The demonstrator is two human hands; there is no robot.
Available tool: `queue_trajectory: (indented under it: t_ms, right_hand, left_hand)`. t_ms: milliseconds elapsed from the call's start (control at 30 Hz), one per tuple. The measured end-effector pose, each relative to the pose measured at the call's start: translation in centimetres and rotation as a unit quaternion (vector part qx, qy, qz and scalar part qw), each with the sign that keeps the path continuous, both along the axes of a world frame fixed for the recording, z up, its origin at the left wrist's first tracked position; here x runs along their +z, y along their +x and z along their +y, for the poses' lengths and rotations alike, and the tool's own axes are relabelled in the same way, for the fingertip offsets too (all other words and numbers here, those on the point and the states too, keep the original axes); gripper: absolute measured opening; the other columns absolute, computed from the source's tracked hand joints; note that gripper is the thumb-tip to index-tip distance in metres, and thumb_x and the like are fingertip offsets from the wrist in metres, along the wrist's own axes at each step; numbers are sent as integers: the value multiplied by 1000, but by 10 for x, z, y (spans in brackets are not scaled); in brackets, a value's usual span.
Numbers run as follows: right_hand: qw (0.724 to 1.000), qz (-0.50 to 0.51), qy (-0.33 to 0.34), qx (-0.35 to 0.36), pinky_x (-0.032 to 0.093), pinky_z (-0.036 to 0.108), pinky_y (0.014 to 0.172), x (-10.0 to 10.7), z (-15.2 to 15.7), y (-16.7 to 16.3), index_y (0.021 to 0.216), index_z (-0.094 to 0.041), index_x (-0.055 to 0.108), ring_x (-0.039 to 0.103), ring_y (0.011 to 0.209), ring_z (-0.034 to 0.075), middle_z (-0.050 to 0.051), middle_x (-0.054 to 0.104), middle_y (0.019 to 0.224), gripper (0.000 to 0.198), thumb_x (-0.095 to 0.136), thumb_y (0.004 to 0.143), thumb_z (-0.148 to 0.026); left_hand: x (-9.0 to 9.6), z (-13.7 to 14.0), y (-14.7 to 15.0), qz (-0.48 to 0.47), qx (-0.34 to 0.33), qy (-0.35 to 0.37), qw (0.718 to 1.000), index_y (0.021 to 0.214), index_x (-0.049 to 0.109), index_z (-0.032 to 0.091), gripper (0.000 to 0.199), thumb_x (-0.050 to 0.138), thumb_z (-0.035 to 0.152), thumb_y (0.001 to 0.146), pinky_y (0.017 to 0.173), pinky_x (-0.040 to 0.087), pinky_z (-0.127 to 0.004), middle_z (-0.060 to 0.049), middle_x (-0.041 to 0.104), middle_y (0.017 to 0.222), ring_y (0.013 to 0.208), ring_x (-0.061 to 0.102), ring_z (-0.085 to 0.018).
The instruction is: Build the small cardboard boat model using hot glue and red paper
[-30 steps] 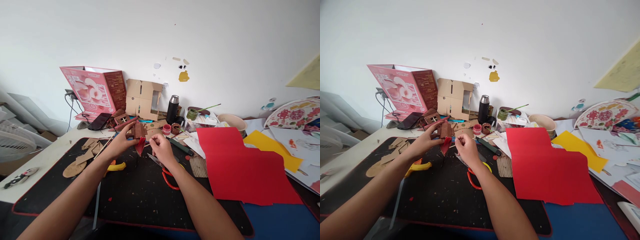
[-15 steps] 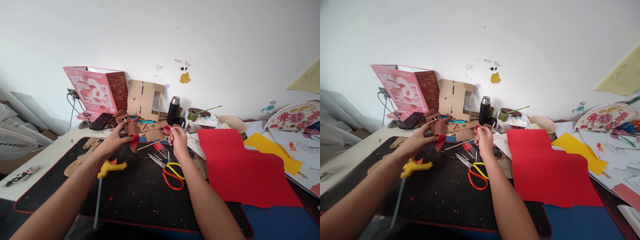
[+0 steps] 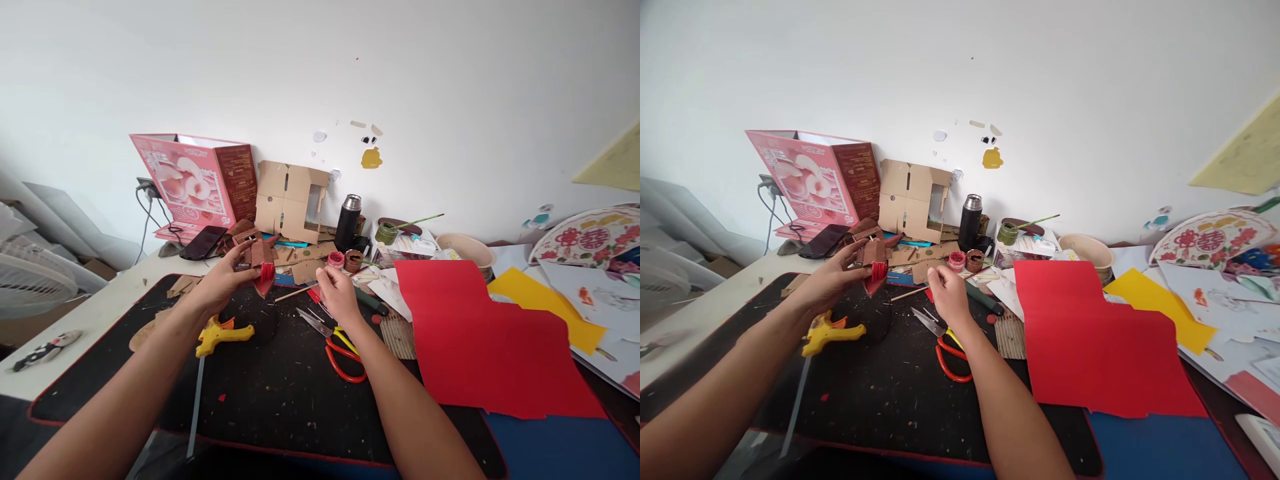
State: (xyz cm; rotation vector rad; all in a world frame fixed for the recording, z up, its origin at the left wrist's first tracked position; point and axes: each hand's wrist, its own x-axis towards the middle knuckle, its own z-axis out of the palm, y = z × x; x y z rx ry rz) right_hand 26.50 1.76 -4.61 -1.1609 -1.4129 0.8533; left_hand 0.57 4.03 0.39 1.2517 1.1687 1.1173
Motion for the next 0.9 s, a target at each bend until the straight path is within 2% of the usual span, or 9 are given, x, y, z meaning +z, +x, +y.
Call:
queue_trajectory:
  t_ms: [100,167,233,333,433,567,900]
  right_hand:
    - [997,-78,16,7,33,26,54,0,-3,1,66,-26,38,45,55,15,-6,41,55,49,55,104,-51]
    - [994,-97,-17,42,37,26,56,-2,-2,1,68,-26,47,51,53,15,-6,47,55,44,56,104,-50]
    - [991,-98,-53,80,42,27,57,-6,-1,0,76,-25,57,58,52,15,-5,57,60,35,58,103,-46]
    - [989,-76,-66,108,47,27,59,-10,0,-3,93,-24,64,64,52,13,-4,67,78,16,65,98,-39]
    - [988,-35,-76,126,46,25,52,-8,-2,-6,106,-25,63,62,49,11,-4,68,87,19,67,99,-42]
    - [985,1,-107,137,42,24,45,-5,-4,-8,102,-25,61,61,47,12,-4,65,81,25,66,100,-49]
    - [983,-14,-116,141,42,23,46,-11,-4,-9,90,-26,61,62,48,14,-6,61,64,24,67,101,-46]
  left_hand:
    - [-4,-1,7,2,-15,0,1000,160,53,27,99,95,35,71,106,63,-42,-16,65,158,132,72,-35]
    - [-6,-2,11,6,-34,8,999,160,54,27,98,95,36,71,110,61,-44,-15,67,156,132,72,-34]
    - [-7,-2,16,6,-47,8,999,162,53,26,101,94,38,71,111,59,-47,-15,70,152,133,71,-35]
    - [-8,-3,21,15,-51,4,999,163,51,25,104,94,40,70,111,59,-49,-16,70,151,132,71,-36]
    - [-11,-5,25,31,-60,4,998,162,52,25,100,93,40,72,112,59,-50,-15,69,152,132,71,-37]
    - [-15,-7,32,31,-59,-5,998,160,51,24,95,90,37,74,113,58,-49,-16,69,153,135,70,-36]
    - [-15,-9,42,17,-91,-9,996,163,48,27,95,87,33,76,112,59,-46,-15,64,160,139,68,-36]
